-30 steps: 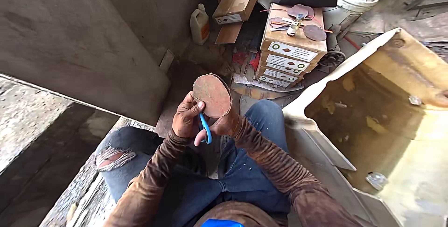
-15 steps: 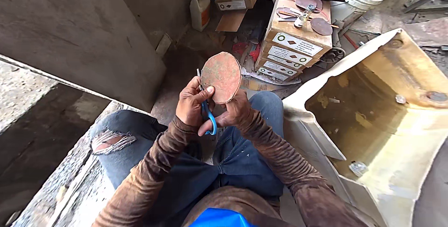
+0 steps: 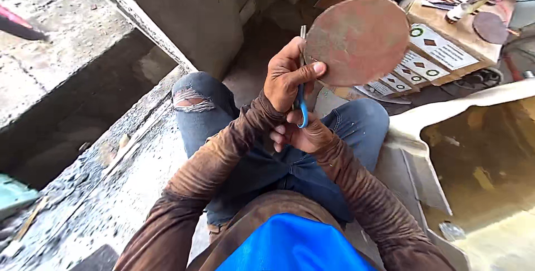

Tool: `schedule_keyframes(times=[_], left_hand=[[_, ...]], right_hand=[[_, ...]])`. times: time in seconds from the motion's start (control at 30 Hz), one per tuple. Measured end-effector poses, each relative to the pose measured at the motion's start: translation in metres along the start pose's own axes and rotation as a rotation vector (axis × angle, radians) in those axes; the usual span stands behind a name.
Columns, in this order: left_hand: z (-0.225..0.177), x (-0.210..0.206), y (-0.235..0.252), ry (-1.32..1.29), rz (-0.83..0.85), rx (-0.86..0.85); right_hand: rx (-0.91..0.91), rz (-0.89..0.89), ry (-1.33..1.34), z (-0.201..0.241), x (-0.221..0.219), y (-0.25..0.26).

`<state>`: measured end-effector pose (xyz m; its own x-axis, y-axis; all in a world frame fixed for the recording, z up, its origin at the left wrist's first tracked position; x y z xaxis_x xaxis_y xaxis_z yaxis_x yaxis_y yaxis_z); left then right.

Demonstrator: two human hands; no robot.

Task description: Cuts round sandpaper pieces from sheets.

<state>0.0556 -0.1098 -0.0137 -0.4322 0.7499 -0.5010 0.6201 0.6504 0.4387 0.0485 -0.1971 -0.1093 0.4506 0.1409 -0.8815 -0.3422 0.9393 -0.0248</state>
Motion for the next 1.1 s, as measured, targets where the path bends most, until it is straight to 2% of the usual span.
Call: schedule_keyframes(times=[0.03,0.1,0.13,0.2,0.23,0.27,0.33,0.43,0.5,0.53,0.6,0.67,0.7,0.77,0.87,0.97,1.1], left_hand=[[0.0,-0.003,0.003,-0.045,0.06,-0.022],[-0.001,-0.01,0.004,-0.061,0.157,-0.042],[-0.003,-0.013,0.002,-0.002,0.2,-0.059],[-0.002,-0.024,-0.005,0.234,0.353,-0.111],[0.004,-0.032,-0.01,0.309,0.462,-0.133],[0.013,-0.038,-0.015,0.345,0.547,-0.125],[0.026,-0.046,-0.022,0.314,0.62,-0.065],[0.031,-0.053,-0.028,0.218,0.622,-0.002],[0.033,-0.044,-0.027,0.185,0.468,0.031],[0.032,-0.032,-0.025,0.18,0.3,0.059],[0.02,0.008,-0.022,0.234,-0.084,0.154],[0.009,0.062,-0.009,0.308,-0.389,0.176],[0.011,0.085,-0.003,0.347,-0.45,0.176],[0.027,0.109,-0.001,0.448,-0.417,0.246],[0.051,0.092,-0.012,0.5,-0.209,0.36],[0.068,0.064,-0.027,0.513,0.038,0.475],[0.078,0.035,-0.018,0.465,0.218,0.558]], right_hand=[[0.048,-0.02,0.016,-0.004,0.0,-0.002],[0.263,-0.297,-0.166,0.006,0.009,-0.012],[0.395,-0.465,-0.377,0.019,0.012,-0.021],[0.596,-0.681,-1.044,0.053,0.008,-0.04],[0.571,-0.689,-1.32,0.062,0.004,-0.044],[0.505,-0.614,-1.426,0.066,0.001,-0.044],[0.326,-0.367,-1.27,0.06,0.003,-0.038],[0.139,-0.181,-1.01,0.045,0.02,-0.034],[0.183,-0.115,-0.794,0.042,0.031,-0.037],[0.258,-0.091,-0.639,0.041,0.034,-0.04],[0.51,-0.179,-0.396,0.048,0.037,-0.052],[0.726,-0.526,-0.287,0.06,0.058,-0.078],[0.762,-0.698,-0.318,0.065,0.071,-0.092],[0.734,-0.879,-0.469,0.077,0.086,-0.113],[0.696,-0.951,-0.725,0.103,0.08,-0.126],[0.662,-0.933,-0.85,0.122,0.068,-0.124],[0.632,-0.828,-0.822,0.13,0.059,-0.111]])
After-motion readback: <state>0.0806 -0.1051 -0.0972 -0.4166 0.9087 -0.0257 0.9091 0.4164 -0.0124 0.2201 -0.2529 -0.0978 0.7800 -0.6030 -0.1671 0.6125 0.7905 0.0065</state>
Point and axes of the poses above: each hand's wrist, its own y-axis towards the middle knuckle, its own x-axis out of the back of the hand, z = x × y, the point moved 8 cm from there along y, towards the middle knuckle, and after that the axes turned 4 degrees about y, right-handed, at the moved point
